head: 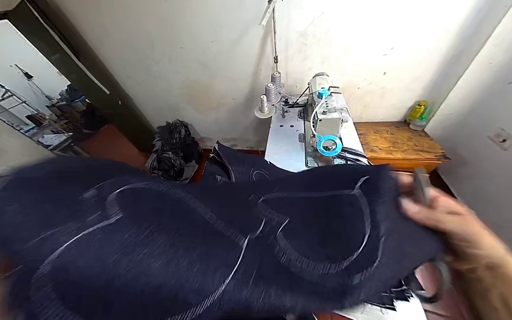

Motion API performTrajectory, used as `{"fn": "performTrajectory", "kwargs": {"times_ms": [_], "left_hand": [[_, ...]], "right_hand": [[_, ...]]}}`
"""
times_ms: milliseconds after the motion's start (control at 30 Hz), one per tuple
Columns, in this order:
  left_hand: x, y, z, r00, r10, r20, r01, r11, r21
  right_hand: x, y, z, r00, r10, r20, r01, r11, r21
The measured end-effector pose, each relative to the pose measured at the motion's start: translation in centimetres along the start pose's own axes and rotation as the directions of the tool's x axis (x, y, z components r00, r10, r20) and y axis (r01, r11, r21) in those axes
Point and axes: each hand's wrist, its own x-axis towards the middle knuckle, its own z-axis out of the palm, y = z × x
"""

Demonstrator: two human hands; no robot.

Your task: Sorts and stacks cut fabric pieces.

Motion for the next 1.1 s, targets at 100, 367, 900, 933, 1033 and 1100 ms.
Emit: {"fn": "performTrajectory", "kwargs": {"times_ms": [100,367,900,933,1033,1100], "left_hand": [[0.8,-7.9,6.0,0.972,0.222,0.078,-0.213,0.970,-0.115],[-4.9,-18.5,19.9,0.937,0.027,0.347,-0.146,0.936,0.319],[-8.4,-20.8,13.1,0.958,-0.111,0.263,-0.078,0.784,0.616],[-11.3,-22.1,12.2,0.950,-0.157,0.271,-0.038,0.801,0.597],[-19.3,-26.6,12.8,0.684,-0.526,0.506,0.126,0.768,0.628],[-22.6,-30.7,14.3,0.659,-0.529,0.535,0.206,0.811,0.548]], "right_hand": [[1.4,-2.2,-3.6,0.978,-0.027,-0.207,-0.005,0.988,-0.152],[2.5,14.6,-13.9,0.811,0.441,-0.383,-0.585,0.597,-0.550],[10.6,14.9,16.5,0.918,0.347,0.190,0.104,0.253,-0.962],[10.6,14.8,16.6,0.917,0.356,0.177,0.102,0.220,-0.970],[10.5,14.5,16.9,0.920,0.356,0.164,0.098,0.194,-0.976],[10.4,14.5,17.1,0.931,0.322,0.173,0.116,0.186,-0.976]]}}
